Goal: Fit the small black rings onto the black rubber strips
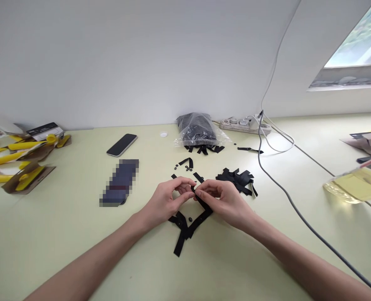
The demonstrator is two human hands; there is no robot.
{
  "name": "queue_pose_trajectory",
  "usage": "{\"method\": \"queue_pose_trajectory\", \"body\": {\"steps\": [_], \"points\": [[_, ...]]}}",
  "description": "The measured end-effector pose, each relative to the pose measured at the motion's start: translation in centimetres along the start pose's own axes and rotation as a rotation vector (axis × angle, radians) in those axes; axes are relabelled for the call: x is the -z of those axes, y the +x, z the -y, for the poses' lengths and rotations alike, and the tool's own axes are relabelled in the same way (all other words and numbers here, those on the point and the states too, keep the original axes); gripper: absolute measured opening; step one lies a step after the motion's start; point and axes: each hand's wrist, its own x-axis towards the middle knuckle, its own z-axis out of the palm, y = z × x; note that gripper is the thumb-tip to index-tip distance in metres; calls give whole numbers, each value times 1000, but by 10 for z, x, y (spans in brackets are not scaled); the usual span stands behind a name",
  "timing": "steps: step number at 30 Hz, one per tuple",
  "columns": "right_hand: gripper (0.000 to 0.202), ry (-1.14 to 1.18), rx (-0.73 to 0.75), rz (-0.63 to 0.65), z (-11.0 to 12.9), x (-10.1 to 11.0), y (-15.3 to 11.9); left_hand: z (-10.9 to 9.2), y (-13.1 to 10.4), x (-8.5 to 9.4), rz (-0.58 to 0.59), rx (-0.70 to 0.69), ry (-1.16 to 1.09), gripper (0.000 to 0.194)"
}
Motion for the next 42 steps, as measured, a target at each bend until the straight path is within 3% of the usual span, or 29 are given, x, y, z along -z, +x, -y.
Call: {"method": "queue_pose_trajectory", "body": {"steps": [10,25,38,42], "points": [[25,-48,5,-33,2,2,-1,-5,-2,1,-39,-15,-58,26],[24,-38,47,34,5,4,-2,-3,-3,0,-1,31,-87,32],[32,227,-51,147,7,3,-2,-5,-3,1,22,-46,-112,31],[27,125,-23,135,7,7,-1,-4,0,3,3,-9,-77,38]]}}
